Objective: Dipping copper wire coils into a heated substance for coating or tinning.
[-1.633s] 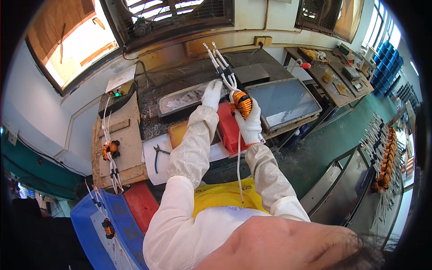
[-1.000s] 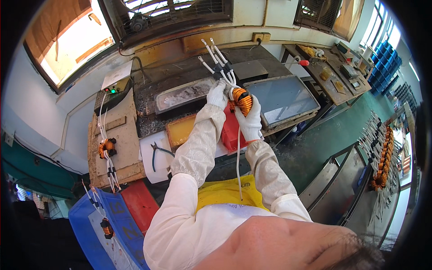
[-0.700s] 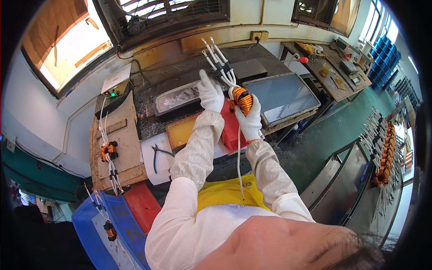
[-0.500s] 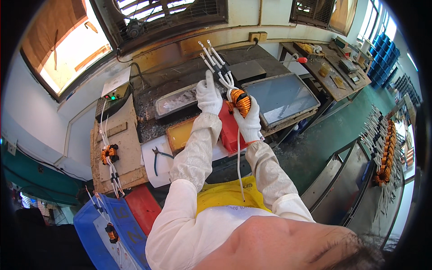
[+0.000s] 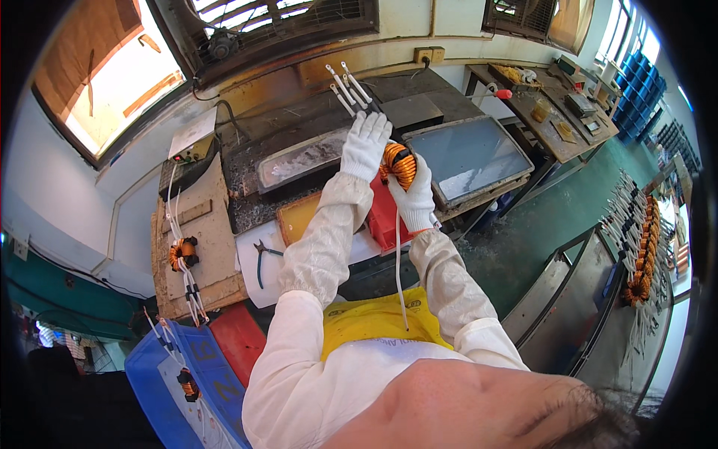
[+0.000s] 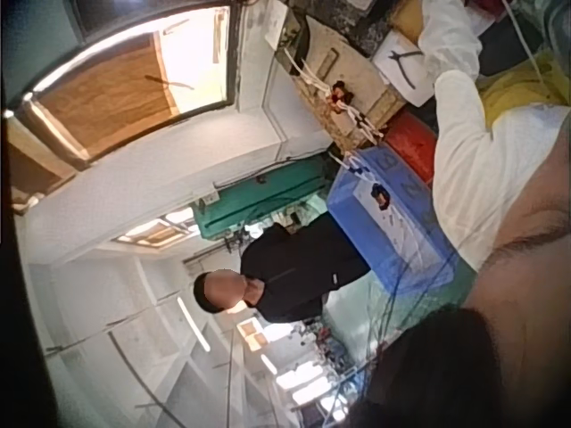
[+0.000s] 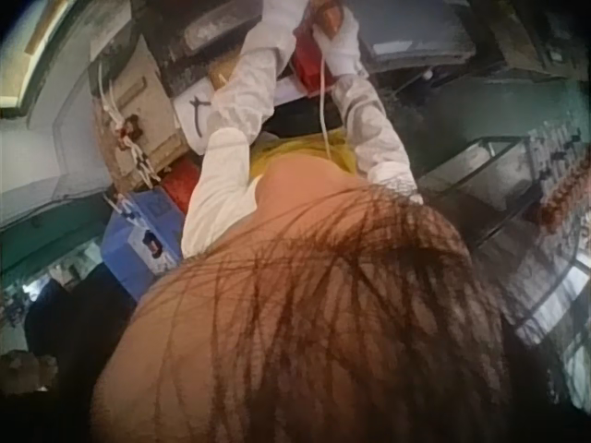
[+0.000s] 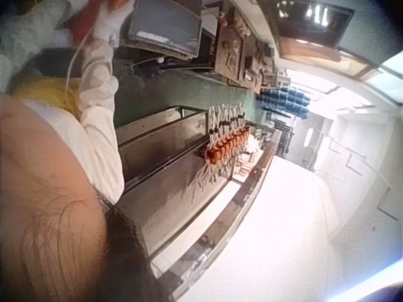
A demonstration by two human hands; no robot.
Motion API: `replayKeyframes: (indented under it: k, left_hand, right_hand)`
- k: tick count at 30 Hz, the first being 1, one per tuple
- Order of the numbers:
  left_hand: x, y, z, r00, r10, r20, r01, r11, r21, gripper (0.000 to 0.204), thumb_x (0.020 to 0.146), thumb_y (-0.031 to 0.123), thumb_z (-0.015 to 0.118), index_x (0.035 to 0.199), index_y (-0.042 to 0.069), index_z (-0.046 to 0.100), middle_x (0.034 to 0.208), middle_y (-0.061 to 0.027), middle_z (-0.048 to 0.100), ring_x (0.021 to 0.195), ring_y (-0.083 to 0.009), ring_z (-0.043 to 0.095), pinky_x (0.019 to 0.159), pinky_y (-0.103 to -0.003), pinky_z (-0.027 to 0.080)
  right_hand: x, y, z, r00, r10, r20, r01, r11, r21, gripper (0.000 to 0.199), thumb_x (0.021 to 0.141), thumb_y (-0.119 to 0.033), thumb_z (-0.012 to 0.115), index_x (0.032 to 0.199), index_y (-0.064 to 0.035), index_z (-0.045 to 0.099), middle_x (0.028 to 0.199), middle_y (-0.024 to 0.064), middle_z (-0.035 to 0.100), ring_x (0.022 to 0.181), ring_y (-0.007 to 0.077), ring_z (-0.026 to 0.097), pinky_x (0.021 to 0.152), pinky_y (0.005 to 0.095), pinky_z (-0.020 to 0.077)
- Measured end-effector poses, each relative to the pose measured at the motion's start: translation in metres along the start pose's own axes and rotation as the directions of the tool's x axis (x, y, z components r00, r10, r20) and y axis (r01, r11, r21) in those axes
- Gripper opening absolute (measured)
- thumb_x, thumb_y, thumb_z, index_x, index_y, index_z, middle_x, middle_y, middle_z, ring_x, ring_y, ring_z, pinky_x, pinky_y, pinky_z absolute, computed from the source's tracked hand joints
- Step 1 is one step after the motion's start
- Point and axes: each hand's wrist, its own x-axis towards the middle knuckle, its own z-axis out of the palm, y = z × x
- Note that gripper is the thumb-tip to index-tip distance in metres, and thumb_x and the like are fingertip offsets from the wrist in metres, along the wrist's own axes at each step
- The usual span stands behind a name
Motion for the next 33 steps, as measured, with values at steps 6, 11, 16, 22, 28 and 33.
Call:
replayKeyframes:
  k: [6,11,16,22,28,33]
  left_hand:
    - [0.009,-0.007,-0.014,0.99,-0.084,0.114,0.14,0.47,-0.871,0.046,0.095,0.02,0.041,0.14,0.011,0.047,0.149,-0.0045,0.045,0.139,-0.0211,0.04,0.123,-0.042,0.02]
    - [0.007,-0.012,-0.019,0.945,-0.327,0.005,0.148,0.412,-0.899,0.047,0.095,0.022,0.041,0.14,0.011,0.048,0.149,-0.005,0.046,0.14,-0.0211,0.039,0.123,-0.042,0.02]
    - [0.011,-0.013,-0.025,0.992,-0.099,0.073,0.109,0.429,-0.896,0.054,0.094,0.022,0.041,0.148,0.014,0.038,0.156,-0.0054,0.035,0.145,-0.0211,0.03,0.124,-0.042,0.017]
    - [0.013,-0.009,-0.028,0.981,-0.19,0.034,0.141,0.589,-0.796,0.054,0.094,0.022,0.041,0.147,0.014,0.039,0.156,-0.0047,0.036,0.145,-0.0213,0.031,0.124,-0.043,0.014]
    - [0.013,-0.003,-0.025,0.983,-0.178,0.041,0.129,0.512,-0.849,0.052,0.095,0.023,0.04,0.146,0.015,0.041,0.155,-0.0047,0.037,0.144,-0.0221,0.033,0.124,-0.041,0.015]
    - [0.012,-0.006,-0.023,0.95,-0.31,-0.026,0.107,0.403,-0.909,0.051,0.088,0.017,0.051,0.139,0.009,0.05,0.146,-0.0107,0.047,0.136,-0.0258,0.043,0.119,-0.044,0.027]
  right_hand:
    - [-0.002,0.008,-0.002,1.0,0.003,-0.029,-0.003,1.0,0.004,0.064,0.08,-0.008,0.074,0.134,0.0022,0.042,0.12,0.0212,0.054,0.11,0.0337,0.058,0.096,0.0391,0.0468]
    - [-0.002,0.006,-0.006,1.0,0.004,-0.016,-0.004,1.0,-0.018,0.065,0.08,-0.009,0.075,0.135,0.0011,0.042,0.121,0.0212,0.054,0.111,0.0341,0.057,0.097,0.0395,0.0465]
    - [-0.003,0.006,-0.006,0.999,0.046,-0.026,-0.047,0.998,-0.03,0.067,0.08,-0.01,0.075,0.136,-0.0001,0.041,0.122,0.0215,0.054,0.112,0.035,0.057,0.098,0.0397,0.0461]
    - [-0.002,0.008,-0.004,1.0,0.003,-0.022,-0.003,0.999,-0.033,0.068,0.08,-0.012,0.076,0.137,-0.001,0.041,0.123,0.0216,0.053,0.113,0.0356,0.056,0.098,0.0403,0.0458]
    - [-0.004,0.011,-0.005,0.999,-0.033,-0.035,0.032,0.999,-0.04,0.07,0.082,-0.018,0.075,0.14,-0.0039,0.039,0.126,0.0236,0.052,0.114,0.0403,0.056,0.096,0.0428,0.0469]
    - [-0.004,0.008,-0.004,1.0,0.003,-0.026,-0.004,0.999,-0.041,0.07,0.081,-0.019,0.075,0.14,-0.0048,0.04,0.123,0.0234,0.053,0.111,0.0405,0.057,0.094,0.0428,0.0481]
